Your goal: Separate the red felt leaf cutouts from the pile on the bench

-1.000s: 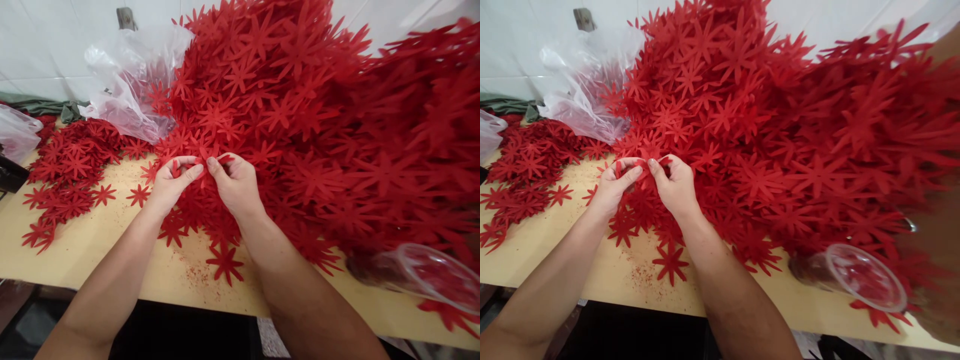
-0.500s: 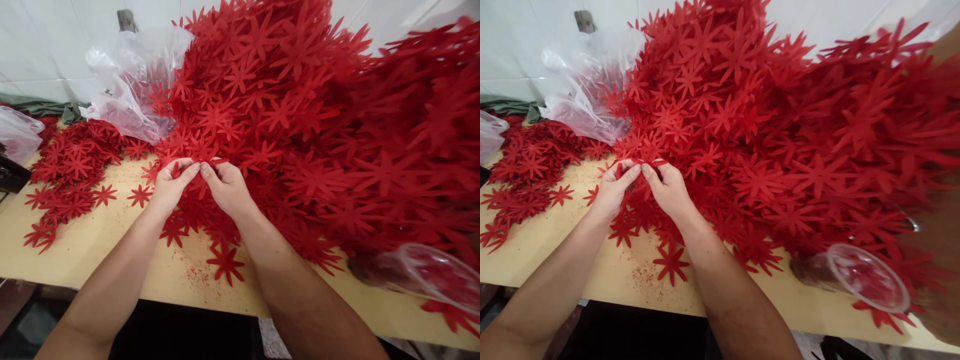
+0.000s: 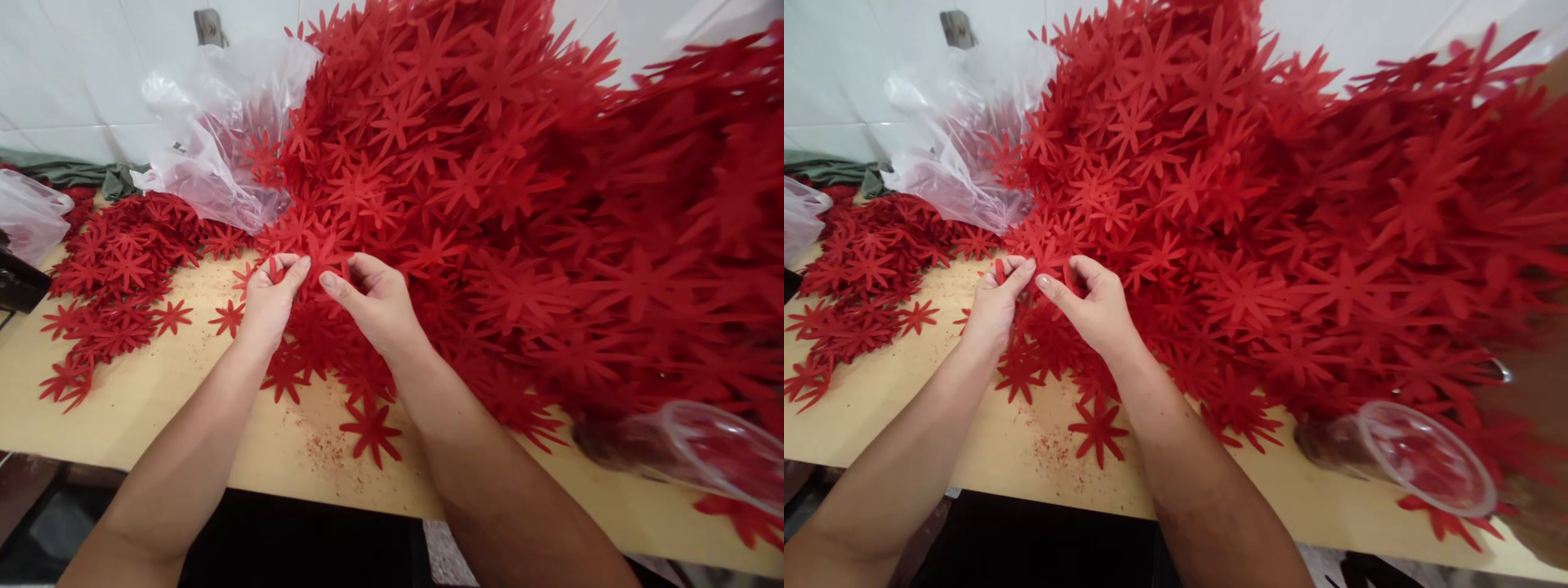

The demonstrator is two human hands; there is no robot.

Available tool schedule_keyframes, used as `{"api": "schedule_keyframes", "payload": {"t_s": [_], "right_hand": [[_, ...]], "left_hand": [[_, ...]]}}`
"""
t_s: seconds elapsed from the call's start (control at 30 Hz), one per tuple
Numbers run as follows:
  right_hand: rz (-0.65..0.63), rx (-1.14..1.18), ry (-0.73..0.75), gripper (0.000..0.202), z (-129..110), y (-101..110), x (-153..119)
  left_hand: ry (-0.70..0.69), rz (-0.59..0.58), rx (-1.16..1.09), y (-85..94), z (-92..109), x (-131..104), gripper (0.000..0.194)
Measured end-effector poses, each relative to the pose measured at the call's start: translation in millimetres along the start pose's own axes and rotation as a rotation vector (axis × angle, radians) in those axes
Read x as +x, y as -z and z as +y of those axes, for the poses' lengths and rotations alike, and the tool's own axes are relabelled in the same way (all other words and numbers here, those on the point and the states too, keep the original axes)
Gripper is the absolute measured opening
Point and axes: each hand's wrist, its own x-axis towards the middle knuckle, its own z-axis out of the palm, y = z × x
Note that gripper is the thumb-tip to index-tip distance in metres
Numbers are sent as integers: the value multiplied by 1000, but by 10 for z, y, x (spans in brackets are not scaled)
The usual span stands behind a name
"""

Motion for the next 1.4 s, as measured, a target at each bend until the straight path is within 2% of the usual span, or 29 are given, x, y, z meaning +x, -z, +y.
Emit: {"api": "schedule_keyframes", "payload": {"t_s": [0.17, 0.3, 0.47, 0.57, 0.7, 0.77, 0.87, 0.97, 1.03, 1.13, 1.27, 1.4], "right_hand": [[108, 70, -99, 15, 0, 12, 18], [96, 50, -119, 11, 33, 25, 37], [53, 47, -40, 24, 5, 17, 19], [37, -5, -15, 32, -19, 23, 9], [74, -58, -53, 43, -25, 36, 7], [52, -37, -68, 47, -18, 34, 8], [5, 12, -81, 48, -1, 30, 15], [40, 84, -90, 49, 6, 45, 32], [35, 139, -132, 50, 2, 69, 44], [-45, 202, -220, 48, 1, 104, 51], [-130, 209, -220, 45, 47, 120, 45], [-111, 127, -197, 36, 129, 122, 55]], "left_hand": [[-24, -37, 44, 0, -18, 4, 19], [-45, -67, 59, -13, -48, -1, 20], [-62, -66, 55, -11, -11, -26, 22], [-42, -128, 55, -14, 36, -52, 22], [-28, -197, 98, -33, 54, -82, 21], [-30, -169, 109, -26, 40, -72, 19], [-24, -30, 76, 35, 14, 2, 17], [-6, 125, 48, 126, 2, 112, 15], [-26, 166, 61, 162, 0, 163, 14], [-65, 152, 105, 148, 1, 166, 20], [-74, 106, 128, 73, 31, 83, 23], [-68, 4, 104, 25, 86, 3, 20]]}}
